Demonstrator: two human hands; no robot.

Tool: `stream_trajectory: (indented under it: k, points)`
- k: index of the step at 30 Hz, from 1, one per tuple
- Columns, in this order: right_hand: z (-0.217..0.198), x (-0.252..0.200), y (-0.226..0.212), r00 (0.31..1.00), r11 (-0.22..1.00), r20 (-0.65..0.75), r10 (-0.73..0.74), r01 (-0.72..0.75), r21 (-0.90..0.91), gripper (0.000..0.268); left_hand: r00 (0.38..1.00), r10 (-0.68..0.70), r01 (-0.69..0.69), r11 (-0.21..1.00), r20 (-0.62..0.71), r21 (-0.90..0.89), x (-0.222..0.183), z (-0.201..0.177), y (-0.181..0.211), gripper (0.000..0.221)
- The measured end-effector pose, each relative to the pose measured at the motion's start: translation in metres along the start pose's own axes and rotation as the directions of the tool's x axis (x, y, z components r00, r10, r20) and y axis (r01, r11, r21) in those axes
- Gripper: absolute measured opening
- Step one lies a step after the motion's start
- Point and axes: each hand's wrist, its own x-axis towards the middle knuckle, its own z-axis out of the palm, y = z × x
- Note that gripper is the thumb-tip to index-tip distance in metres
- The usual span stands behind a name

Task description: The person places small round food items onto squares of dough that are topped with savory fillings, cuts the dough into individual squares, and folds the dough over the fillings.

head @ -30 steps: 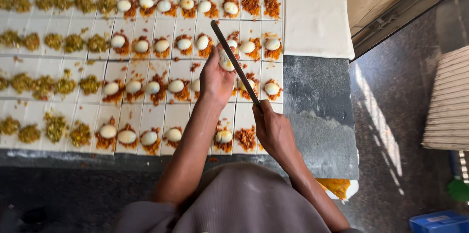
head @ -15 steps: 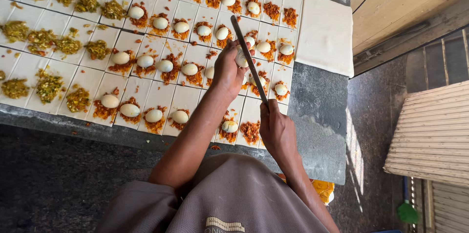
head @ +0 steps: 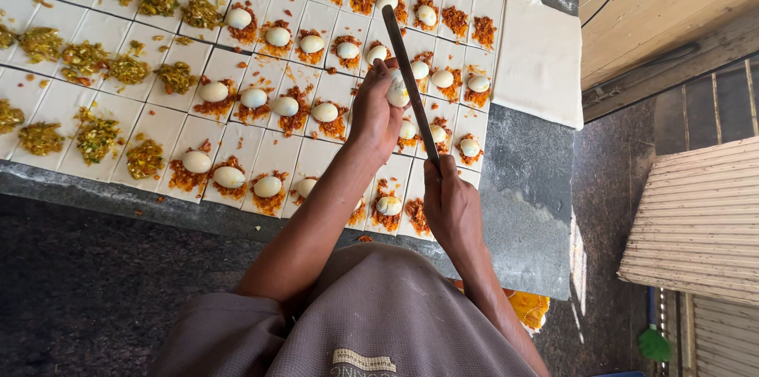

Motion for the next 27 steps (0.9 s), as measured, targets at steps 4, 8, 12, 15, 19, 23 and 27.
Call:
stream_trajectory:
  k: [4,8,12,15,19,23,27]
  points:
    - [0.006,0.004,-0.007,0.999,0.998,-0.026,-0.035,0.034,-0.047,0.018,0.996,0.014,-0.019,0.998,0.083,0.061,-0.001,0.001,0.002,0.016]
    - [0.01,0.005,-0.006,0.996,0.996,-0.06,-0.066,0.063,-0.061,0.018,0.998,0.004,-0.009,0.997,0.067,0.082,-0.002,0.006,0.005,0.021]
    - [0.012,0.006,-0.001,0.993,0.997,-0.101,-0.062,0.057,-0.057,0.019,0.998,0.001,-0.009,0.992,0.061,0.129,-0.005,0.014,0.006,0.024]
    - [0.014,0.005,0.006,0.995,0.995,-0.076,-0.061,0.054,-0.089,0.019,0.996,-0.006,-0.007,0.988,0.086,0.152,-0.006,0.017,0.003,0.022]
    - [0.017,0.001,0.012,0.996,0.995,-0.082,-0.036,0.029,-0.096,0.02,0.993,-0.007,-0.008,0.992,0.119,0.128,-0.006,0.018,0.0,0.021]
    - [0.016,-0.006,0.015,0.994,0.994,-0.089,-0.062,0.053,-0.1,0.02,0.995,-0.036,0.02,0.987,0.094,0.158,-0.008,0.018,-0.001,0.022]
    - [0.016,-0.008,0.013,0.997,0.991,-0.072,-0.041,0.031,-0.13,0.022,0.994,-0.027,0.008,0.985,0.108,0.172,-0.008,0.018,0.001,0.023]
